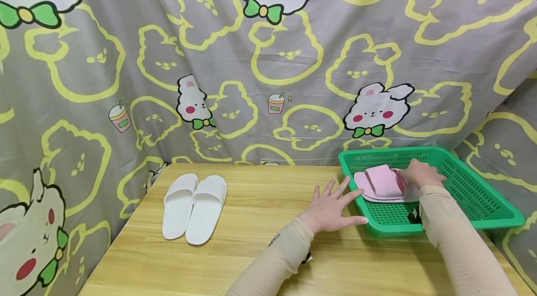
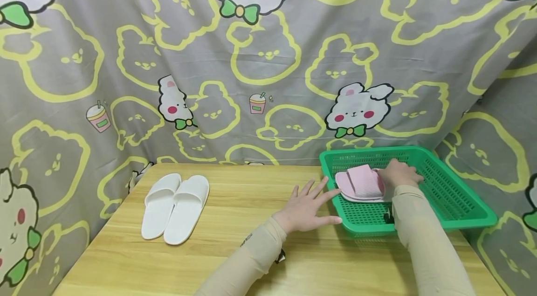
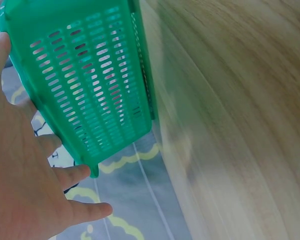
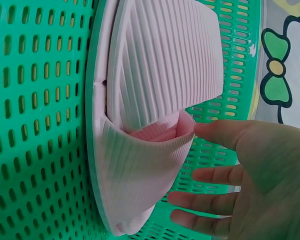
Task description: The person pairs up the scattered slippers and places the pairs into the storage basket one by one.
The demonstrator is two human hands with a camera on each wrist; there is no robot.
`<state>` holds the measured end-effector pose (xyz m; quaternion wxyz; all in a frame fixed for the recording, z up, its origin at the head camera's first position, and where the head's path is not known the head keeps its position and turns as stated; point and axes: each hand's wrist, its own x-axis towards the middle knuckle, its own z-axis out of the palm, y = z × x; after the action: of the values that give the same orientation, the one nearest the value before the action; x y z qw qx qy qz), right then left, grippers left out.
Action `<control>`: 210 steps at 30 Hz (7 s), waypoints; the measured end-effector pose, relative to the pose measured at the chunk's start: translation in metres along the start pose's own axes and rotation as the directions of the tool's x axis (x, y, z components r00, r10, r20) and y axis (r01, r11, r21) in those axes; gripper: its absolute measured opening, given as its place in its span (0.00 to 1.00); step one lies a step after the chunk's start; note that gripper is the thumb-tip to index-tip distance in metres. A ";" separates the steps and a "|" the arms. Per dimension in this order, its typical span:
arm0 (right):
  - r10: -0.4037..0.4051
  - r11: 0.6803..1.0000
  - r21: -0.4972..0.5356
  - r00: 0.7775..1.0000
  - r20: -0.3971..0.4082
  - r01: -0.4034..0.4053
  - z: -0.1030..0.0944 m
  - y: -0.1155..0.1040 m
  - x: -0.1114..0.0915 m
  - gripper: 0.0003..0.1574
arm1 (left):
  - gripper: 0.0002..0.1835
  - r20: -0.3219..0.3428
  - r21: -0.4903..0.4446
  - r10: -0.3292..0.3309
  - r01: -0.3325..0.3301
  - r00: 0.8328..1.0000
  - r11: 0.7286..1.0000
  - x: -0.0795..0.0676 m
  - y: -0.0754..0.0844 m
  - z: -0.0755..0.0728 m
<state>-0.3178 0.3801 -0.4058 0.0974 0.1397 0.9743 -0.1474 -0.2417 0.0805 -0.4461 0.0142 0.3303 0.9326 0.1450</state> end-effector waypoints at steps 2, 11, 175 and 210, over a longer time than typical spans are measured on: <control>0.000 1.000 0.001 1.000 -0.005 0.000 0.000 0.000 0.000 0.53 | 0.39 0.001 -0.002 -0.001 0.001 1.000 1.000 0.000 0.000 0.000; -0.015 1.000 0.011 0.999 -0.039 0.016 0.001 0.002 0.001 0.56 | 0.38 0.004 -0.008 -0.006 0.006 1.000 1.000 0.000 0.000 0.001; -0.320 0.917 0.083 0.844 -0.431 0.390 0.016 -0.037 -0.109 0.51 | 0.38 -0.043 0.090 -0.028 0.032 0.999 0.995 -0.006 0.007 0.004; -0.395 0.863 0.076 0.760 -0.517 0.500 0.035 -0.077 -0.124 0.41 | 0.37 -0.130 0.089 -0.043 0.055 0.991 0.995 -0.066 -0.029 -0.008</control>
<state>-0.2192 0.2684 -0.3903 -0.2029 -0.0563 0.9506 -0.2282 -0.2089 0.0156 -0.4516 -0.0575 0.2976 0.9451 0.1225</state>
